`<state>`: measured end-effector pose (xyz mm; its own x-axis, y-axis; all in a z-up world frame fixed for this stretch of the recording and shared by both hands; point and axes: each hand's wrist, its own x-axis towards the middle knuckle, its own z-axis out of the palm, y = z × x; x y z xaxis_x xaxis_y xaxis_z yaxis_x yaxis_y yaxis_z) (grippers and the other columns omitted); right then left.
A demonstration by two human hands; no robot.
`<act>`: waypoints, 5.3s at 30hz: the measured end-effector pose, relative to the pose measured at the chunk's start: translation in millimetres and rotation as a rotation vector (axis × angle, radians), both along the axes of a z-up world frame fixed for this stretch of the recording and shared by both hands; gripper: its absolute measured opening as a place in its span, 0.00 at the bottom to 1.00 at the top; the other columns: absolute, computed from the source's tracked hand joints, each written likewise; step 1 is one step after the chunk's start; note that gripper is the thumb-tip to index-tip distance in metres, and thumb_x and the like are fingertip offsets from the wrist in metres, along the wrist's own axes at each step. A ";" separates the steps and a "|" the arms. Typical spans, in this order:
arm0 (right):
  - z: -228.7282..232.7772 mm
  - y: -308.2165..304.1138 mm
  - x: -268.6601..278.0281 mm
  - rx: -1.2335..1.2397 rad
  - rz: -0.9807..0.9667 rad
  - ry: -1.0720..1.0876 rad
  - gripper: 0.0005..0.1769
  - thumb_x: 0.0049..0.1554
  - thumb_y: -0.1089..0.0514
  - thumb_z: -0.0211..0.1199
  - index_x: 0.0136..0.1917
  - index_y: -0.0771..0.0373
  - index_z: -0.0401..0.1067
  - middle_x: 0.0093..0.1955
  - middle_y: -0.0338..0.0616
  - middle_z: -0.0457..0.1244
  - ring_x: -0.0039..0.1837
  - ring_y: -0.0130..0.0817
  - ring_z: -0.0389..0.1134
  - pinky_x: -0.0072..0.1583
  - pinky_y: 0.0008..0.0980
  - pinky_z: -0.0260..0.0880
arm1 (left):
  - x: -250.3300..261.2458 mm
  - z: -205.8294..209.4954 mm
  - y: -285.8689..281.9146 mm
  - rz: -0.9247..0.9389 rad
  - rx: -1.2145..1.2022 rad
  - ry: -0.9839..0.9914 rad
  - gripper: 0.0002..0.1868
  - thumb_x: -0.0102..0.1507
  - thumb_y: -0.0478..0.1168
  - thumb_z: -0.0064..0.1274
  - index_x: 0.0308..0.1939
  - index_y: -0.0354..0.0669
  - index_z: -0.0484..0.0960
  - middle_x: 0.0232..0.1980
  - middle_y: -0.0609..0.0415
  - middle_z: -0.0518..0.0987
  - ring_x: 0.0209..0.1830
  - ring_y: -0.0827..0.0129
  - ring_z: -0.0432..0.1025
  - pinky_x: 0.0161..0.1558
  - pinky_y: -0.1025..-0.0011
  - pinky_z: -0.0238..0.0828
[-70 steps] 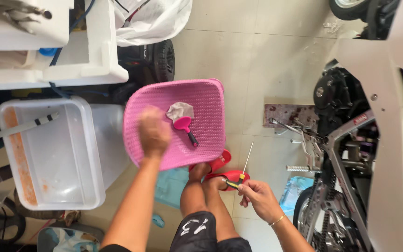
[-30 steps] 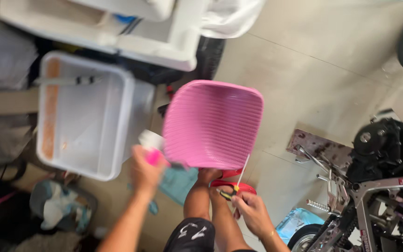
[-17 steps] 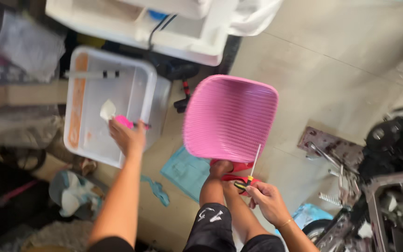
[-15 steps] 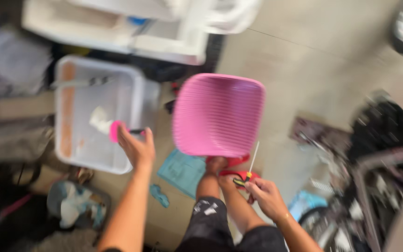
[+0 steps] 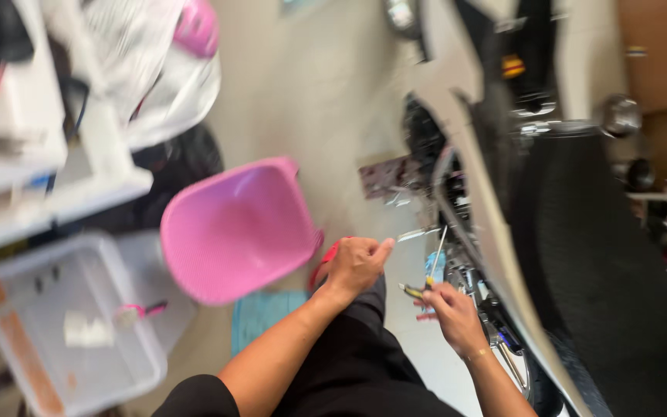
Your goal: The person removes a floor mat from a white motorcycle, retrieves a screwdriver, and uses it to loosen and remove screws from the motorcycle's side panel. They then move a pink stool and continue unscrewing components near the engine area.
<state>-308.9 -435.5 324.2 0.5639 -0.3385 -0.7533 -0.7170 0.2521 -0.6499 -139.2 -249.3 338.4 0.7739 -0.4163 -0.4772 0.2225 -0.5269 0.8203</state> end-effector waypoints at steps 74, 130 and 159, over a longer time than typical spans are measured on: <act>-271.9 24.9 284.1 -0.639 -0.179 -0.347 0.30 0.49 0.55 0.73 0.61 0.61 0.64 0.50 0.45 0.70 0.54 0.37 0.76 0.57 0.36 0.73 | 302.2 -236.8 -186.0 -1.338 0.061 -0.602 0.23 0.64 0.57 0.44 0.37 0.44 0.86 0.36 0.44 0.85 0.41 0.46 0.78 0.47 0.52 0.75; -302.5 -14.9 364.3 0.021 -0.913 -0.962 0.22 0.68 0.56 0.40 0.60 0.75 0.68 0.57 0.60 0.67 0.55 0.50 0.72 0.59 0.51 0.75 | 320.8 -259.1 -253.9 -1.290 -0.175 -0.422 0.16 0.67 0.49 0.45 0.39 0.42 0.80 0.29 0.54 0.85 0.31 0.63 0.81 0.39 0.63 0.75; -353.2 -28.4 384.3 0.134 -1.116 -1.304 0.13 0.66 0.60 0.47 0.55 0.69 0.70 0.54 0.51 0.66 0.54 0.40 0.68 0.59 0.42 0.65 | 328.1 -248.3 -258.8 -1.282 -0.130 -0.469 0.16 0.65 0.49 0.46 0.36 0.44 0.84 0.31 0.59 0.86 0.31 0.63 0.82 0.37 0.61 0.77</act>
<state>75.4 -463.9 -29.0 0.3330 -0.9396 -0.0787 0.7719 0.3195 -0.5496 188.9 -508.1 90.1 -0.1078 -0.9772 -0.1827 -0.6672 -0.0652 0.7420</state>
